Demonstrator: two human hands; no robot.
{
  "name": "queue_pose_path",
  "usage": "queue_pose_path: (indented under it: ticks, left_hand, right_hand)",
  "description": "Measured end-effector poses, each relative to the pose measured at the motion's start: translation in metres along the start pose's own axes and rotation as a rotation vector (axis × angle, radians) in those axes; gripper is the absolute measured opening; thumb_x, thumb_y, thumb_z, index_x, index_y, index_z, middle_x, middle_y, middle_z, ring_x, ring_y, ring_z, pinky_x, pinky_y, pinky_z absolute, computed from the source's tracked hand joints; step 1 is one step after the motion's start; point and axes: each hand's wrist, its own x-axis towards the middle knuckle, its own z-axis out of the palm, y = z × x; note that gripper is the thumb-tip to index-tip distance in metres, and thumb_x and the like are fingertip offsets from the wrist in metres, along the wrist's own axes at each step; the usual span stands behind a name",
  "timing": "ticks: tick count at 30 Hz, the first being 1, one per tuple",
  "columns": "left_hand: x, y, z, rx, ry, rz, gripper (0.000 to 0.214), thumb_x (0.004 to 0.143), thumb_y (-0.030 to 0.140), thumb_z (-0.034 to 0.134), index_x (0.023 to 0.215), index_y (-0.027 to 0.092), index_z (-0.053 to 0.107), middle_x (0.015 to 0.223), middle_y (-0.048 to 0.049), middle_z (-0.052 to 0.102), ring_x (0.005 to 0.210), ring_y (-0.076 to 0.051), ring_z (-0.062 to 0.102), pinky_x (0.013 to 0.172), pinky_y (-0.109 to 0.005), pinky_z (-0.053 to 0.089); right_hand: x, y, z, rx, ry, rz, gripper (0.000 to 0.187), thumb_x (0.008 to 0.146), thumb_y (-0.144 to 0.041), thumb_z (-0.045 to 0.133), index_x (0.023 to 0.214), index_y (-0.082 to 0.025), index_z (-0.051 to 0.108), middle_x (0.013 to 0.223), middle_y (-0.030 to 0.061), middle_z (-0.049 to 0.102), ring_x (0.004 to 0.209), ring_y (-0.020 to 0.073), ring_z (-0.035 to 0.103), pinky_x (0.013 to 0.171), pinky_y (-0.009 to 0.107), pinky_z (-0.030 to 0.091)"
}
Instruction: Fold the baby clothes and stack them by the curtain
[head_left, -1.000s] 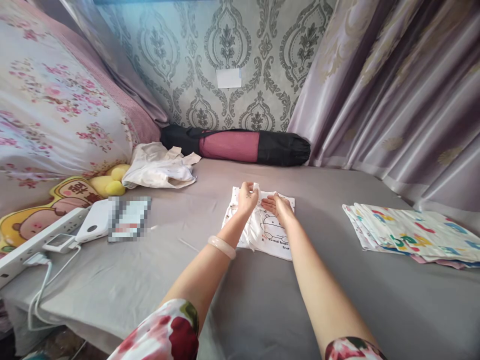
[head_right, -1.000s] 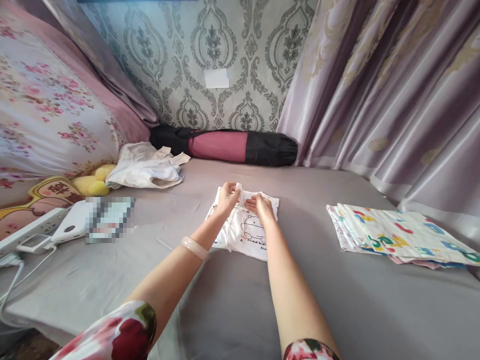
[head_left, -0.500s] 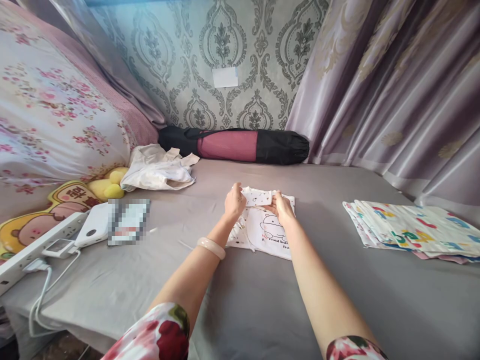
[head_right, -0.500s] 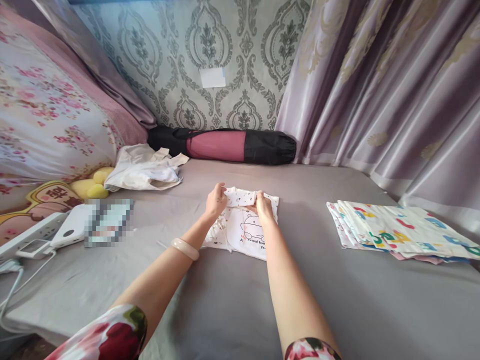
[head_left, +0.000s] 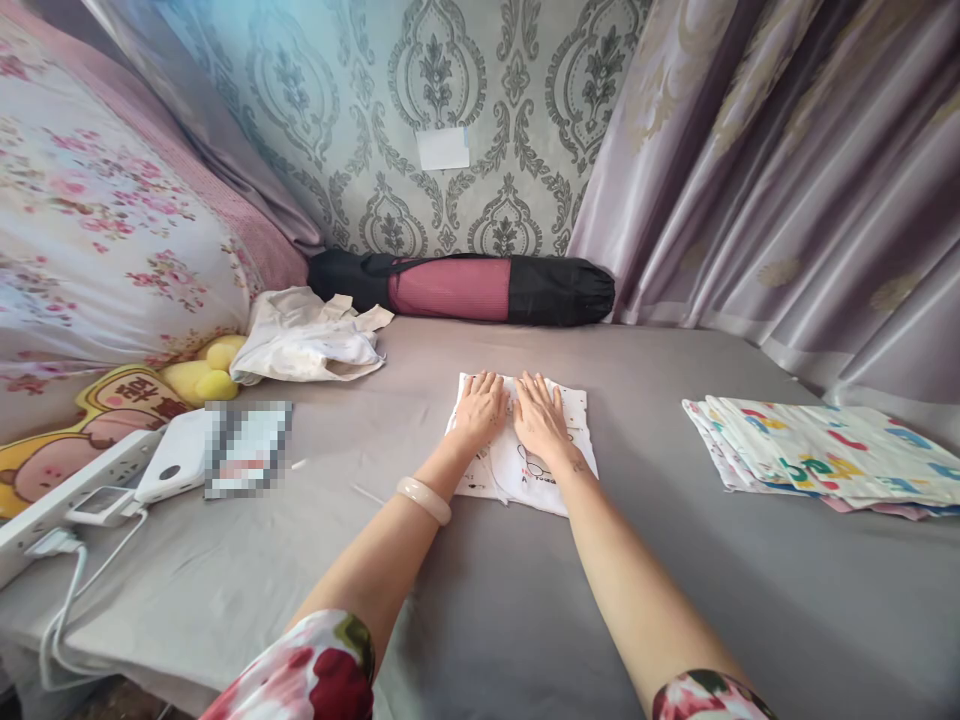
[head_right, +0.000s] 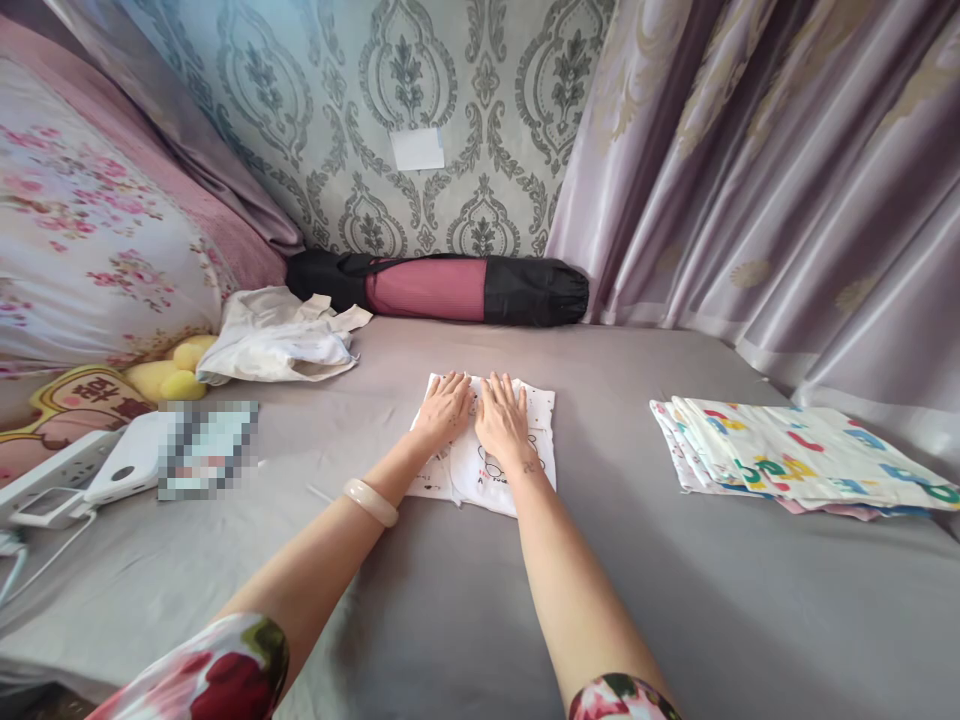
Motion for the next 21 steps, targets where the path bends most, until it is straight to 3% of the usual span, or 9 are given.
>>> queue_pose_path:
  ticks: [7, 16, 21]
  left_hand:
    - [-0.005, -0.009, 0.011, 0.091, -0.135, -0.018, 0.052, 0.101, 0.036, 0.02, 0.143, 0.015, 0.042, 0.151, -0.0112, 0.04, 0.142, -0.027, 0.032, 0.117, -0.048, 0.022]
    - [-0.009, -0.006, 0.007, 0.078, -0.067, -0.003, 0.05, 0.1, 0.034, 0.023, 0.142, 0.015, 0.043, 0.15, -0.0111, 0.043, 0.14, -0.026, 0.035, 0.117, -0.047, 0.024]
    - [-0.012, -0.004, 0.002, 0.09, 0.019, 0.031, 0.052, 0.101, 0.034, 0.021, 0.146, 0.016, 0.039, 0.154, -0.0089, 0.037, 0.145, -0.027, 0.025, 0.119, -0.049, 0.016]
  right_hand:
    - [-0.005, -0.003, 0.0, -0.019, -0.227, 0.03, 0.055, 0.098, -0.029, 0.02, 0.15, -0.015, 0.033, 0.158, 0.0036, 0.027, 0.147, 0.0211, 0.016, 0.119, 0.044, 0.011]
    - [-0.006, -0.004, 0.0, -0.042, -0.213, 0.03, 0.056, 0.099, -0.03, 0.019, 0.15, -0.013, 0.033, 0.158, 0.0052, 0.027, 0.147, 0.0225, 0.016, 0.119, 0.046, 0.011]
    - [-0.006, -0.006, 0.0, -0.058, -0.149, 0.005, 0.056, 0.099, -0.03, 0.018, 0.151, -0.015, 0.03, 0.16, 0.0051, 0.022, 0.148, 0.0223, 0.012, 0.119, 0.049, 0.009]
